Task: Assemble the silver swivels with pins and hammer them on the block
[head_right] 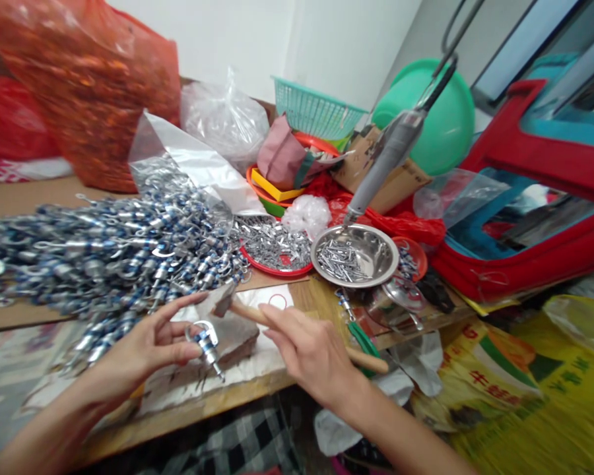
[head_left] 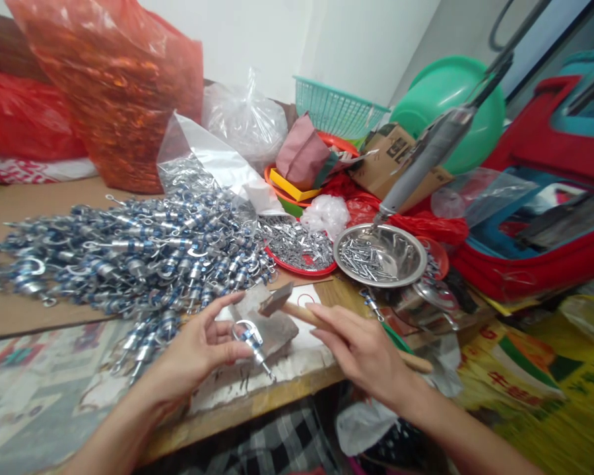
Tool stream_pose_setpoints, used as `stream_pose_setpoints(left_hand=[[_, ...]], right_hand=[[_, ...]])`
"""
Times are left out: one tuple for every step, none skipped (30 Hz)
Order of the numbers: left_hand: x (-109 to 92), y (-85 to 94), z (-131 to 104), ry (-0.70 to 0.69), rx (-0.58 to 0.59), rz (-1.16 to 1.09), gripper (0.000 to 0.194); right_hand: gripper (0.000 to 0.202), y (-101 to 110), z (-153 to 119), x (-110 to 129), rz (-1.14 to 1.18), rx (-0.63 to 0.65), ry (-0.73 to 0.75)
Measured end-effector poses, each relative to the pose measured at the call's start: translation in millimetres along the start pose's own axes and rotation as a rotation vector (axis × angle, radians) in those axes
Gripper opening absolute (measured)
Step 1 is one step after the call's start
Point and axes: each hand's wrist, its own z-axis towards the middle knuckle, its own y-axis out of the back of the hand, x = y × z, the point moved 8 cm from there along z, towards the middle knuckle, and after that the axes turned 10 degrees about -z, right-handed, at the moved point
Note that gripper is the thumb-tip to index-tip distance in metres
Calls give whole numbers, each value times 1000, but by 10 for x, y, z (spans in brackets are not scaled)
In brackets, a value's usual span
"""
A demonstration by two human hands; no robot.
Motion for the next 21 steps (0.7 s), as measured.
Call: stream_pose_setpoints(left_hand=[[0, 0, 0, -2, -1, -1, 82], [1, -3, 1, -2, 4, -3, 82], [3, -10, 2, -1, 13, -6, 81], [5, -19, 4, 0, 25, -10, 81], [5, -27, 7, 0, 35, -12, 81], [4, -28, 9, 0, 39, -10, 81], [3, -20, 13, -1, 35, -5, 81], [2, -5, 16, -3, 25, 1, 82], [3, 11, 18, -3, 15, 7, 82], [5, 25, 21, -5, 8, 10, 81], [8, 33, 25, -6, 9, 10, 81], [14, 31, 29, -7, 17, 8, 80], [21, 19, 33, -5, 29, 5, 80], [26, -2, 36, -4, 42, 4, 79], [26, -29, 38, -5, 50, 1, 79], [22, -58, 35, -6, 53, -3, 80], [12, -77, 25, -10, 46, -3, 81], [-9, -73, 4, -24, 26, 4, 82], [-38, -27, -32, -52, -12, 21, 83], [-77, 78, -88, -100, -73, 49, 84], [-115, 247, -170, -163, -149, 88, 85]], right_hand=[[36, 20, -43, 76, -7, 16, 41], [40, 39, -83, 126, -7, 15, 64], [45, 69, -116, 157, -3, -20, 74], [49, 100, -145, 171, 1, -71, 75], [52, 104, -166, 179, -7, -100, 76], [53, 74, -178, 183, -31, -93, 75], [52, 16, -184, 189, -66, -53, 77], [51, -59, -187, 192, -107, 10, 76], [50, -118, -191, 195, -141, 61, 73], [49, -144, -193, 201, -159, 78, 66], [48, -137, -193, 213, -164, 60, 61], [48, -121, -190, 229, -163, 34, 59], [48, -118, -184, 244, -160, 25, 59], [48, -137, -170, 246, -149, 39, 53], [47, -173, -148, 225, -126, 68, 34], [45, -214, -115, 175, -88, 90, -1], [42, -248, -73, 96, -36, 89, -50], [40, -270, -23, -13, 25, 59, -108], [38, -292, 27, -144, 85, 15, -168], [38, -326, 73, -287, 136, -23, -225], [39, -379, 113, -432, 177, -40, -277]])
